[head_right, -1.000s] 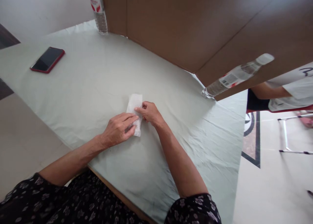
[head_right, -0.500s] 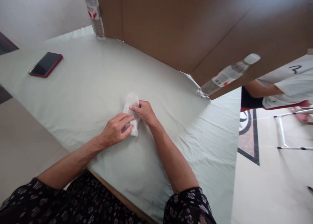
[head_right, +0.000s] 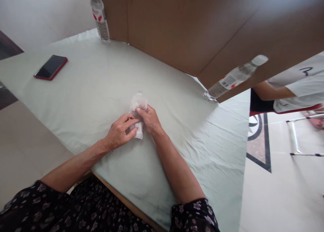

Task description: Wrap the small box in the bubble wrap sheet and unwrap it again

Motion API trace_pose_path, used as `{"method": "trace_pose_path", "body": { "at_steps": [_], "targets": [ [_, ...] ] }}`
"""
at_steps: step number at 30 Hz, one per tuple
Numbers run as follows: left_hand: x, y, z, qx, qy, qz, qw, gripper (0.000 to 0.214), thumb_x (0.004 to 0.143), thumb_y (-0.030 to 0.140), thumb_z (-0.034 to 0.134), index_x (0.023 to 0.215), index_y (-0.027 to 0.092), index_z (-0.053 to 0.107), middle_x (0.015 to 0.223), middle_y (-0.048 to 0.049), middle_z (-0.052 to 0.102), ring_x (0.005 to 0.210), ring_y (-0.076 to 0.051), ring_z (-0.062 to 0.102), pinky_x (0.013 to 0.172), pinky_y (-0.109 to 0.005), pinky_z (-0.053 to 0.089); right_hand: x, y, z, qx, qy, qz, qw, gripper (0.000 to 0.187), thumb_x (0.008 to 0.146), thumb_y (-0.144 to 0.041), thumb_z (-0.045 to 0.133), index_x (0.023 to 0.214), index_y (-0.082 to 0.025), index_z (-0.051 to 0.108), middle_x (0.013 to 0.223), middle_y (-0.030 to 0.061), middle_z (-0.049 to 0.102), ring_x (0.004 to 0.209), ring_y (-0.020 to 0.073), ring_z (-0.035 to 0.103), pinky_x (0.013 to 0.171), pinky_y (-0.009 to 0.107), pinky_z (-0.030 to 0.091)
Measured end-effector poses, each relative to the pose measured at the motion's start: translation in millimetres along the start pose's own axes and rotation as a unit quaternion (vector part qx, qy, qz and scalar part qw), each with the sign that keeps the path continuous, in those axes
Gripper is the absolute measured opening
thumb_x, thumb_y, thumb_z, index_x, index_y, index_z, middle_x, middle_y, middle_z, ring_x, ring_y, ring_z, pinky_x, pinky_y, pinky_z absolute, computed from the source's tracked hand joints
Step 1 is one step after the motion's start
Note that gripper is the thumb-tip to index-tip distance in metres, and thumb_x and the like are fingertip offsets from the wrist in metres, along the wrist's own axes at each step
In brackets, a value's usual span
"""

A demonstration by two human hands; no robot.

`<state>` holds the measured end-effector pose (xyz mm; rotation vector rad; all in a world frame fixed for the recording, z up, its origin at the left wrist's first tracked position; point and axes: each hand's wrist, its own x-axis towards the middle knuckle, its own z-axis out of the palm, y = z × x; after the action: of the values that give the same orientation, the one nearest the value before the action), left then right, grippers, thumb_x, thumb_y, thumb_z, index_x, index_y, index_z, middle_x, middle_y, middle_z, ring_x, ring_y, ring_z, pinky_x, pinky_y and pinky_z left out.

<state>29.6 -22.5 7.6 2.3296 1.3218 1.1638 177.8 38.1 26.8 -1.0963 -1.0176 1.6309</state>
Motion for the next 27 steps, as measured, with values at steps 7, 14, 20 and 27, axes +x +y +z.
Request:
{"method": "trace_pose_path", "body": {
  "at_steps": [7, 14, 20, 27],
  "targets": [
    [-2, 5, 0.6, 0.031, 0.041, -0.051, 0.997, 0.018, 0.084, 0.023, 0.064, 0.101, 0.019, 0.063, 0.102, -0.0075, 0.058, 0.092, -0.02, 0.062, 0.081, -0.032, 0.055, -19, -3, 4, -0.067, 0.014, -0.05, 0.996, 0.033, 0.072, -0.045, 0.077, 0.091, -0.021, 0.066, 0.087, 0.0008, 0.069, 0.082, 0.0167, 0.063, 0.081, 0.031, 0.051],
    [-2, 4, 5.5, -0.01, 0.078, -0.141, 0.987, 0.037, 0.075, 0.025, 0.072, 0.103, 0.02, 0.05, 0.099, -0.0056, 0.057, 0.094, -0.022, 0.06, 0.084, -0.037, 0.054, -47, -1, 0, -0.214, 0.043, -0.133, 0.967, 0.017, 0.085, -0.039, 0.067, 0.088, -0.022, 0.07, 0.088, 0.0023, 0.071, 0.087, 0.0203, 0.065, 0.085, 0.034, 0.051],
    [-2, -2, 0.4, -0.074, 0.017, -0.087, 0.993, 0.046, 0.076, 0.013, 0.068, 0.12, 0.018, 0.055, 0.127, -0.0154, 0.057, 0.122, -0.027, 0.057, 0.101, -0.043, 0.051, -72, 15, -12, -0.347, 0.016, -0.254, 0.903, 0.019, 0.089, -0.024, 0.059, 0.1, -0.029, 0.075, 0.113, 0.0036, 0.076, 0.113, 0.0246, 0.068, 0.104, 0.044, 0.049],
    [4, -11, -19.4, -0.155, -0.097, -0.075, 0.98, 0.022, 0.073, 0.015, 0.071, 0.09, 0.02, 0.057, 0.116, -0.0114, 0.069, 0.113, -0.025, 0.067, 0.096, -0.041, 0.055, -80, 34, -28, -0.441, -0.052, -0.352, 0.824, 0.041, 0.089, -0.029, 0.063, 0.13, -0.03, 0.066, 0.132, 0.0083, 0.071, 0.132, 0.0284, 0.06, 0.112, 0.053, 0.047]
  ]
}}
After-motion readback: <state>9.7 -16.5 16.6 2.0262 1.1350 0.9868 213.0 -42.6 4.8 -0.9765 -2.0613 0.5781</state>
